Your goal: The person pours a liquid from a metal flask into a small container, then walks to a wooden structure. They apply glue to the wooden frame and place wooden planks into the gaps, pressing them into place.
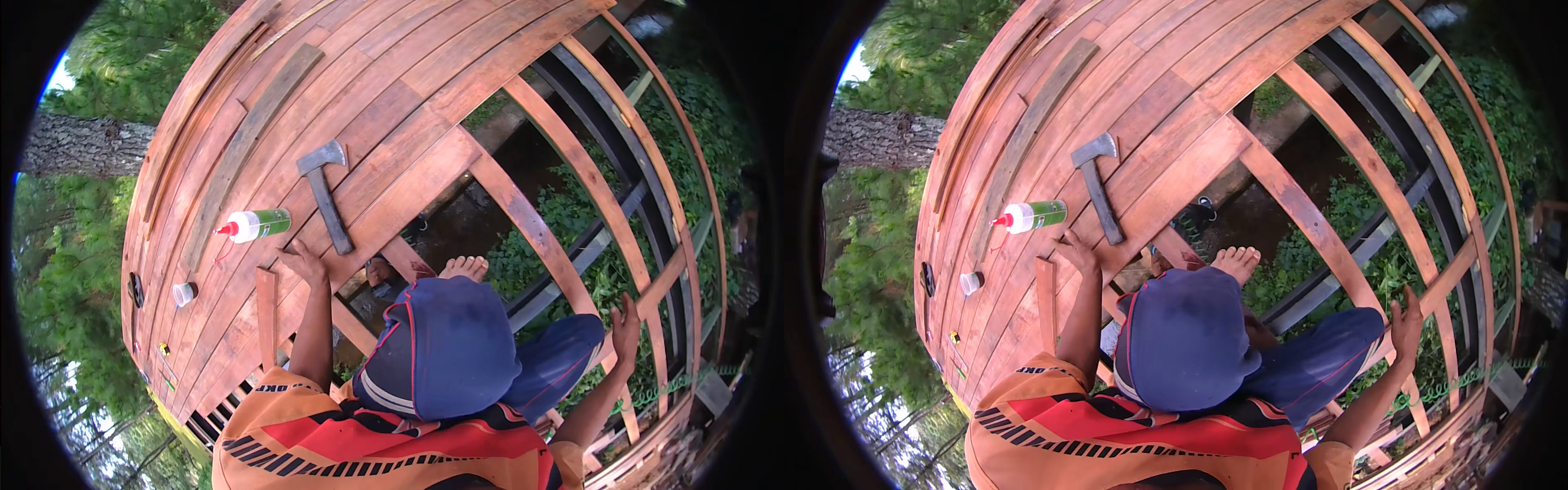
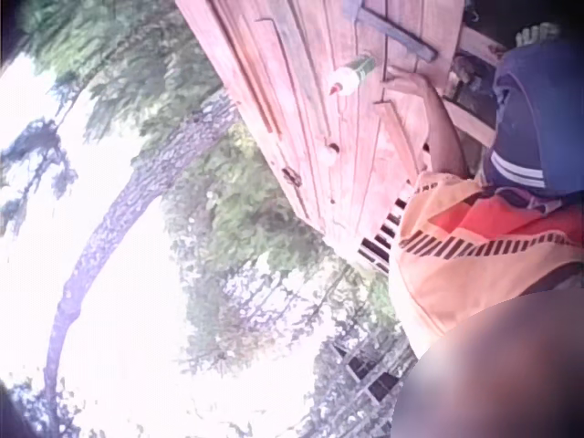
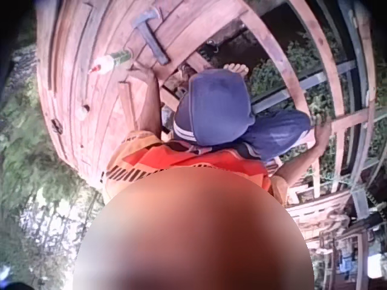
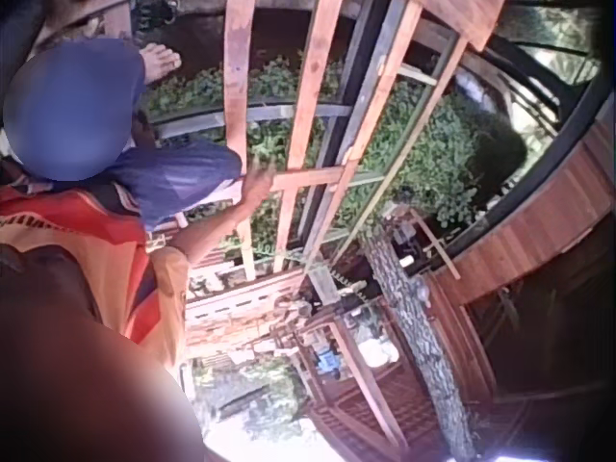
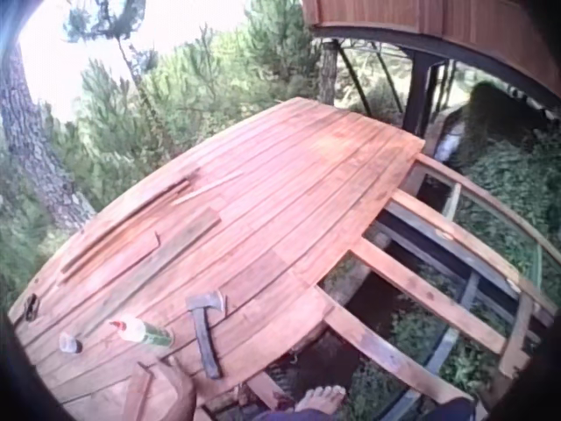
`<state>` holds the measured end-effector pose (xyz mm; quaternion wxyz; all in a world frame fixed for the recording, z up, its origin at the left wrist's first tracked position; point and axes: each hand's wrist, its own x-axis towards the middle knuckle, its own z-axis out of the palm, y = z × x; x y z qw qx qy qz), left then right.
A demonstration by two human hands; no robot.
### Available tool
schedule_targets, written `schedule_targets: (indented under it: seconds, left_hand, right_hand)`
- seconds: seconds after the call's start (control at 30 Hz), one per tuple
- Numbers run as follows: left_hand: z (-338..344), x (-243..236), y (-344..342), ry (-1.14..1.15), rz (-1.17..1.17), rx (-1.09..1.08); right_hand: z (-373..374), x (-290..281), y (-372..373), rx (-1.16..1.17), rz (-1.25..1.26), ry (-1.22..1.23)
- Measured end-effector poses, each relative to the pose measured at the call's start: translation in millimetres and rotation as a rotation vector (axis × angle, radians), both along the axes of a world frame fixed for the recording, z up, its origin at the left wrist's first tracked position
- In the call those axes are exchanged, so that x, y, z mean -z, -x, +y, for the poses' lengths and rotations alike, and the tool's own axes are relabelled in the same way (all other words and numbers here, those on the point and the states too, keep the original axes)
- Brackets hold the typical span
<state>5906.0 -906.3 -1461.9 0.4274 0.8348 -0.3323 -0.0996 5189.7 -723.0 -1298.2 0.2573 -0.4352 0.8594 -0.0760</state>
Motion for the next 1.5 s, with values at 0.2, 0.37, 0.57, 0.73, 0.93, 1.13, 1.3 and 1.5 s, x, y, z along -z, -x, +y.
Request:
schedule_targets:
  seconds: [0.2,0.37,0.57,0.73,0.93,1.13,1.3,1.5]
  left_hand:
    - [-2.2,24.3,9.1,-0.074,-0.255,-0.100]
    - [0.2,19.6,7.3,-0.072,-0.199,-0.097]
    - [-1.3,9.0,2.4,-0.139,-0.129,0.037]
    - [3.7,-63.5,44.0,-0.227,-0.123,0.355]
    - [-110.2,-72.1,266.6,0.128,-0.093,1.472]
    - [-161.4,1.3,405.3,-0.175,-0.677,1.692]
    - [-111.9,9.1,465.5,-0.100,-0.623,1.961]
    - [-55.6,11.7,512.3,-0.005,0.125,2.411]
  right_hand:
    - [-41.6,-30.8,-108.4,0.044,0.137,0.227]
    - [-79.2,2.6,-153.9,-0.069,0.245,-0.048]
    - [-102.2,10.0,-170.8,-0.146,0.234,-0.243]
    - [-80.9,7.3,-174.1,-0.025,0.200,-0.064]
    - [-58.8,-0.3,-163.6,0.080,0.129,0.110]
    - [8.1,-29.3,-176.1,0.098,0.267,0.276]
    - [43.9,-3.5,-191.0,0.489,0.091,0.493]
    - [27.9,0.4,-181.8,0.481,0.105,0.503]
